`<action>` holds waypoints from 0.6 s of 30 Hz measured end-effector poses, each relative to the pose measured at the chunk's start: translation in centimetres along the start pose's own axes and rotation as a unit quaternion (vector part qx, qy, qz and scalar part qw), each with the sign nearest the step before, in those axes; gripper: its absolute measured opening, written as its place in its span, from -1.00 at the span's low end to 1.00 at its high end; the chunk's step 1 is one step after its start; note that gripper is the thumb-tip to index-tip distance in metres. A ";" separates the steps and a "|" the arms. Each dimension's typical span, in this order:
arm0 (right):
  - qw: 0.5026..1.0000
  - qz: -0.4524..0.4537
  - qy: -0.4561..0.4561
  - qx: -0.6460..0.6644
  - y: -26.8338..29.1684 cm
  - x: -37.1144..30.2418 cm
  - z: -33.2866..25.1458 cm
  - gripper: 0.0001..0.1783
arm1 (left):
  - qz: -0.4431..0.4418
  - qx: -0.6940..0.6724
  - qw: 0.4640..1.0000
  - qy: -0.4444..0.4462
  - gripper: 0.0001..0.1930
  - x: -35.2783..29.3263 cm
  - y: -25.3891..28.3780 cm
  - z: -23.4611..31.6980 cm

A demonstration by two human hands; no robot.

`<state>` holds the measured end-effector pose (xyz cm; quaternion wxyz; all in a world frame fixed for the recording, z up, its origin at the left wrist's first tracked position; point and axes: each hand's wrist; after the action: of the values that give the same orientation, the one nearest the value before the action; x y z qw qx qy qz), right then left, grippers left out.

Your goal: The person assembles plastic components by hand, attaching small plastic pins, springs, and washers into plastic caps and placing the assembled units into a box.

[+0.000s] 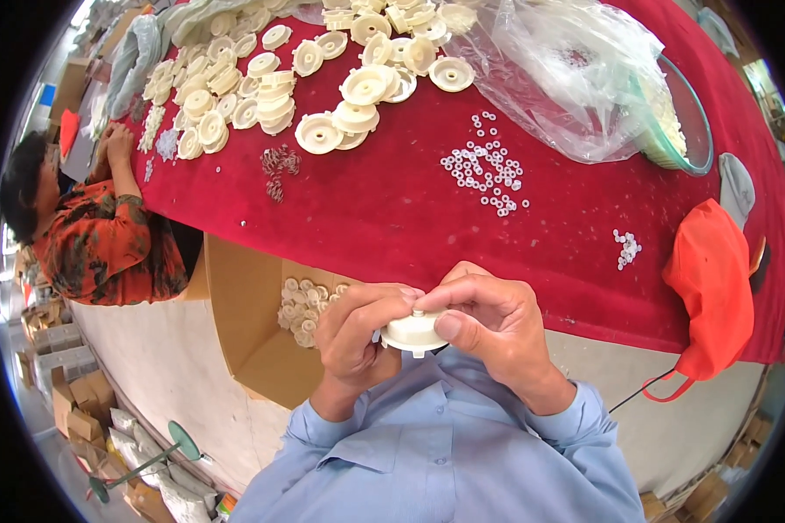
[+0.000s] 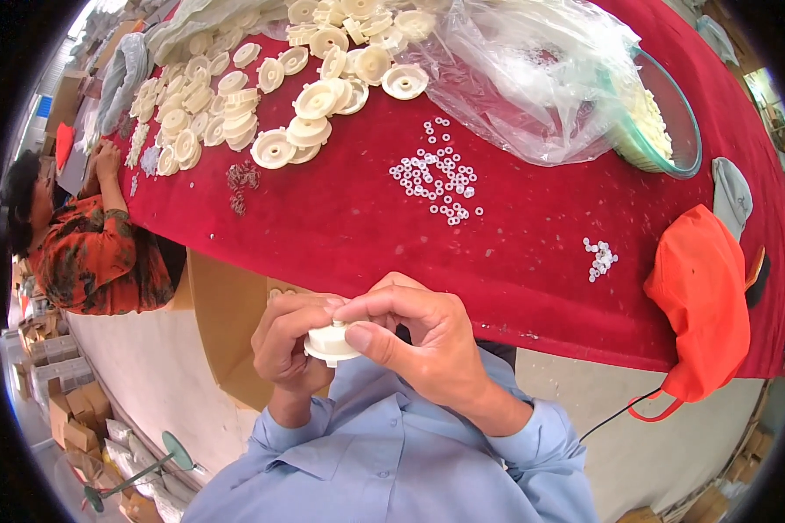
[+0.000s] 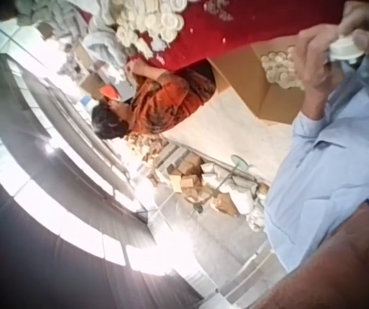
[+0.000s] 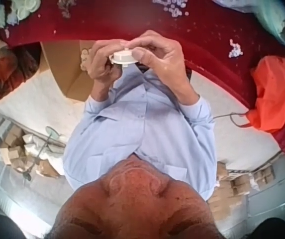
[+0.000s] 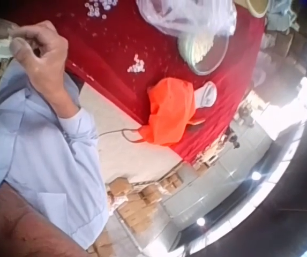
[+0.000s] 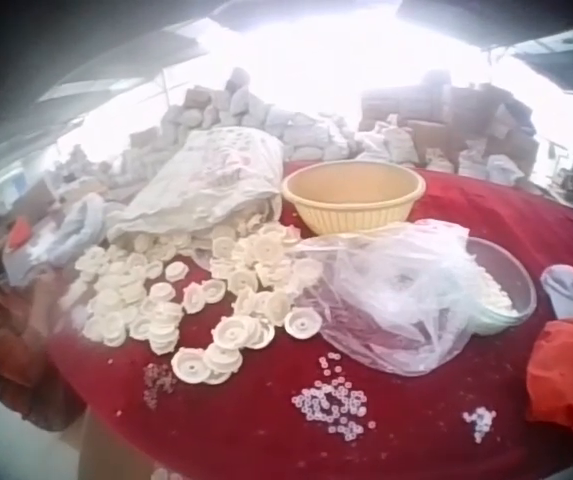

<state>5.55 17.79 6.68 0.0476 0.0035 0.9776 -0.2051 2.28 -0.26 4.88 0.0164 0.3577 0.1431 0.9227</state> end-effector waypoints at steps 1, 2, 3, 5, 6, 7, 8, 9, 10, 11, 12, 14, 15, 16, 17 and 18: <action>1.000 -0.001 0.004 -0.003 0.1 0.0 0.2 -0.77 | 0.001 0.001 1.000 0.002 -0.69 0.1 0.0 -0.1; 1.000 -0.002 0.009 -0.006 0.1 0.1 0.3 -0.78 | 0.000 -0.006 1.000 -0.009 -0.67 0.2 0.1 -0.3; 1.000 -0.004 0.003 -0.007 0.1 0.1 0.3 -0.78 | 0.000 -0.013 1.000 -0.019 -0.64 0.1 0.1 -0.3; 1.000 -0.007 0.024 -0.007 -0.1 0.3 0.1 -0.79 | 0.006 -0.029 0.999 -0.021 -0.63 0.2 0.1 -0.5; 1.000 -0.009 0.021 -0.008 0.0 0.3 0.1 -0.79 | 0.012 -0.047 0.998 -0.031 -0.61 0.2 0.0 -0.7; 0.999 -0.006 0.036 -0.022 0.0 0.4 0.1 -0.81 | -0.004 -0.032 0.999 -0.037 -0.59 0.1 0.3 -0.8; 0.998 -0.004 0.051 -0.036 0.0 0.4 0.2 -0.82 | -0.002 -0.031 0.999 -0.034 -0.59 0.0 0.3 -0.9; 0.998 -0.007 0.049 -0.036 0.0 0.4 0.1 -0.82 | -0.002 -0.043 0.998 -0.037 -0.58 0.0 0.2 -1.1; 0.996 -0.003 0.067 -0.054 0.1 0.3 0.1 -0.83 | -0.002 -0.054 0.998 -0.040 -0.58 -0.1 0.2 -1.1; 0.994 0.000 0.084 -0.071 0.1 0.2 0.1 -0.85 | 0.001 -0.052 0.998 -0.040 -0.58 -0.1 0.3 -1.2; 0.994 -0.002 0.084 -0.072 0.2 0.2 0.2 -0.85 | -0.008 -0.052 0.998 -0.041 -0.59 -0.2 0.5 -1.2; 0.991 -0.013 0.108 -0.080 0.2 0.2 0.5 -0.85 | -0.015 -0.052 0.998 -0.043 -0.60 -0.4 0.6 -1.2; 0.991 -0.014 0.109 -0.081 0.1 0.2 0.6 -0.85 | -0.005 -0.040 0.998 -0.046 -0.61 -0.5 0.5 -1.0; 0.993 -0.004 0.103 -0.056 -0.2 0.2 0.9 -0.85 | 0.004 -0.028 0.998 -0.050 -0.61 -0.6 0.4 -1.0; 0.995 0.006 0.097 -0.031 -0.5 0.2 1.0 -0.84 | 0.006 -0.027 0.998 -0.050 -0.61 -0.4 0.5 -0.9; 0.995 0.005 0.098 -0.031 -0.7 0.2 1.0 -0.84 | 0.007 -0.013 0.998 -0.067 -0.60 0.0 0.6 -0.7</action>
<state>5.45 16.74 6.07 -0.0473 0.0268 0.9834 -0.1733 1.88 -1.03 4.53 0.0245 0.4198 0.1271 0.8984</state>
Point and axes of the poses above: each hand's wrist, its own x-axis towards the middle knuckle, its own y-axis out of the back of the hand, z = x × y, and after that the axes turned 7 degrees about z, right-handed
